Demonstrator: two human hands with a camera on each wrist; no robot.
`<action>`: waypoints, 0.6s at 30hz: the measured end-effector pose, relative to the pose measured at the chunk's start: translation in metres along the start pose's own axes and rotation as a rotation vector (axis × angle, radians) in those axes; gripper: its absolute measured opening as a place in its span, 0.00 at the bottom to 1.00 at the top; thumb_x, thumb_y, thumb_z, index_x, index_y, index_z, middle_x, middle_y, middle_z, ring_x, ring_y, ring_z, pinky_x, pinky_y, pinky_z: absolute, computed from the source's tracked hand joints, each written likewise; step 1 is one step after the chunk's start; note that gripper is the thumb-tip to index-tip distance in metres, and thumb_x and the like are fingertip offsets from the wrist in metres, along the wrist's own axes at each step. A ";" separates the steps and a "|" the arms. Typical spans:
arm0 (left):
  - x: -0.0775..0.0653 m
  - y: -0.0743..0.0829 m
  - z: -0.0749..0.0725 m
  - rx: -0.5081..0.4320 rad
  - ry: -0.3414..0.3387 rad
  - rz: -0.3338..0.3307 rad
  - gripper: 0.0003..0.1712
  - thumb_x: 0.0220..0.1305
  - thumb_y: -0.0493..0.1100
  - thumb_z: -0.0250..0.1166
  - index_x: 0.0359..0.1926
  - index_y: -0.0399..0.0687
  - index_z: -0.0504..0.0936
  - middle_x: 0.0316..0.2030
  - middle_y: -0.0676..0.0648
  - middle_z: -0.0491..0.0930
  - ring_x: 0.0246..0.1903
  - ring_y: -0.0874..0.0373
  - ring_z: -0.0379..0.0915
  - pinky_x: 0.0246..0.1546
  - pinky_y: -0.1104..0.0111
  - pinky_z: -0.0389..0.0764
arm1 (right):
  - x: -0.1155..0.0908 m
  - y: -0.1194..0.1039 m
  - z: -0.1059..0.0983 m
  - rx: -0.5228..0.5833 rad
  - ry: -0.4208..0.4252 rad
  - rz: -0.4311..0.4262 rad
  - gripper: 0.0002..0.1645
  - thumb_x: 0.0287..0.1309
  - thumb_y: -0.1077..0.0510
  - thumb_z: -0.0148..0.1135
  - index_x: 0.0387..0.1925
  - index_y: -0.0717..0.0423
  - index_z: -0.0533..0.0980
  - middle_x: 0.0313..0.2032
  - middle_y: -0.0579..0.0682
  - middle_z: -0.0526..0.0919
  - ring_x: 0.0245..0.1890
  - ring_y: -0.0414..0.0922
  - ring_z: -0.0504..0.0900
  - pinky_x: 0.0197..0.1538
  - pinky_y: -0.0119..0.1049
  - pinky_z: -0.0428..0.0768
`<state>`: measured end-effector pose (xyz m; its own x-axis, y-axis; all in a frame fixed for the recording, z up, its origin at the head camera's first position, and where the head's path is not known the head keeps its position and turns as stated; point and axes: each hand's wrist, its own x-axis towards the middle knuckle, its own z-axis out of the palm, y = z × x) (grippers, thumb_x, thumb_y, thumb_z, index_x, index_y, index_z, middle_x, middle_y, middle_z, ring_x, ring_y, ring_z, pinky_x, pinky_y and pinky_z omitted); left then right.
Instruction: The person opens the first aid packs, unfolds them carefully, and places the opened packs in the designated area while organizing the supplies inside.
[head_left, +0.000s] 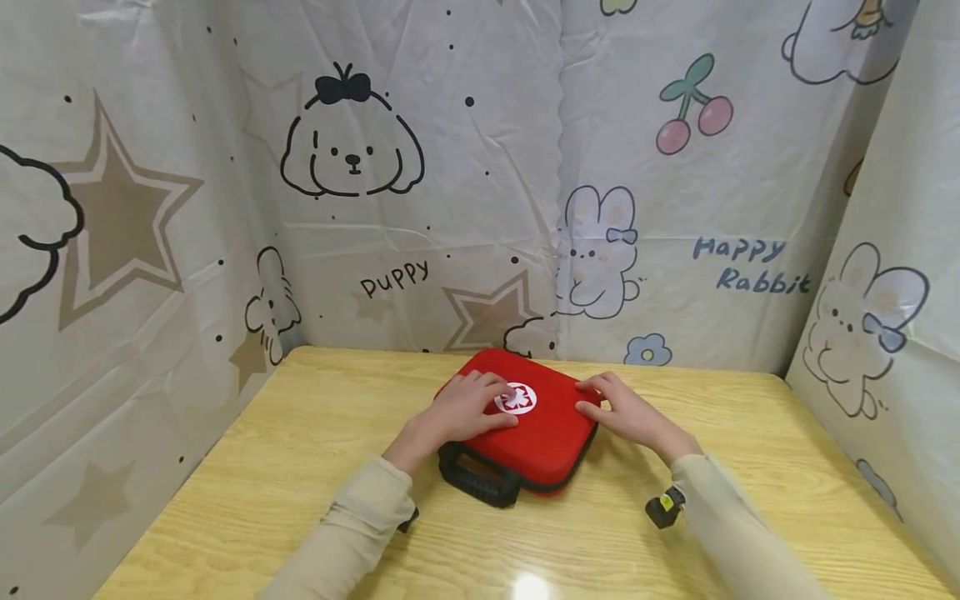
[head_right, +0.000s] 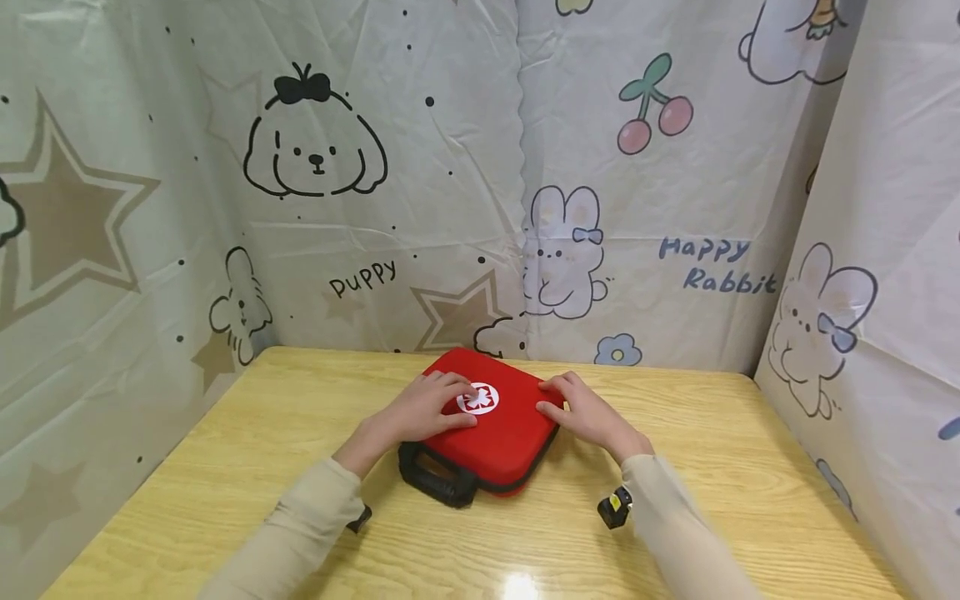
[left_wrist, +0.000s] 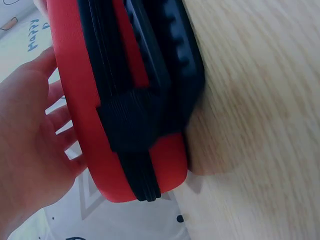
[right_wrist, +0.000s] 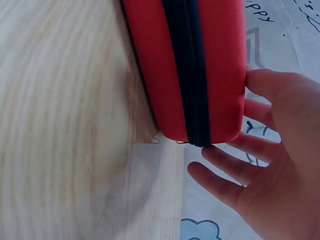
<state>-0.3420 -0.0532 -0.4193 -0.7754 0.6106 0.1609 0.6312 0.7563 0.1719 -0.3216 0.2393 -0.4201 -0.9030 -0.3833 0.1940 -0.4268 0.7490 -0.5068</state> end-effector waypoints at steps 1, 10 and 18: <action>0.001 0.000 0.000 0.001 -0.002 -0.005 0.30 0.56 0.68 0.58 0.56 0.63 0.75 0.56 0.54 0.71 0.56 0.57 0.62 0.56 0.58 0.64 | -0.001 0.000 0.001 0.002 0.006 -0.002 0.26 0.60 0.45 0.58 0.55 0.55 0.73 0.51 0.54 0.72 0.50 0.49 0.72 0.55 0.48 0.70; 0.007 0.000 0.000 0.003 -0.020 -0.061 0.34 0.57 0.69 0.56 0.59 0.59 0.73 0.59 0.52 0.68 0.59 0.54 0.61 0.59 0.56 0.63 | -0.009 -0.009 0.009 -0.024 0.005 0.024 0.27 0.58 0.41 0.59 0.54 0.50 0.73 0.43 0.47 0.69 0.44 0.45 0.73 0.50 0.43 0.73; 0.012 0.005 0.001 0.011 -0.008 -0.099 0.33 0.57 0.71 0.53 0.59 0.63 0.73 0.58 0.54 0.69 0.57 0.52 0.61 0.59 0.57 0.62 | -0.017 -0.019 0.012 -0.031 -0.005 0.026 0.27 0.56 0.38 0.60 0.53 0.47 0.74 0.40 0.46 0.68 0.42 0.45 0.75 0.46 0.39 0.74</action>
<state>-0.3488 -0.0421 -0.4170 -0.8344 0.5341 0.1361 0.5509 0.8158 0.1760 -0.2976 0.2246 -0.4238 -0.9138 -0.3656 0.1770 -0.4042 0.7753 -0.4853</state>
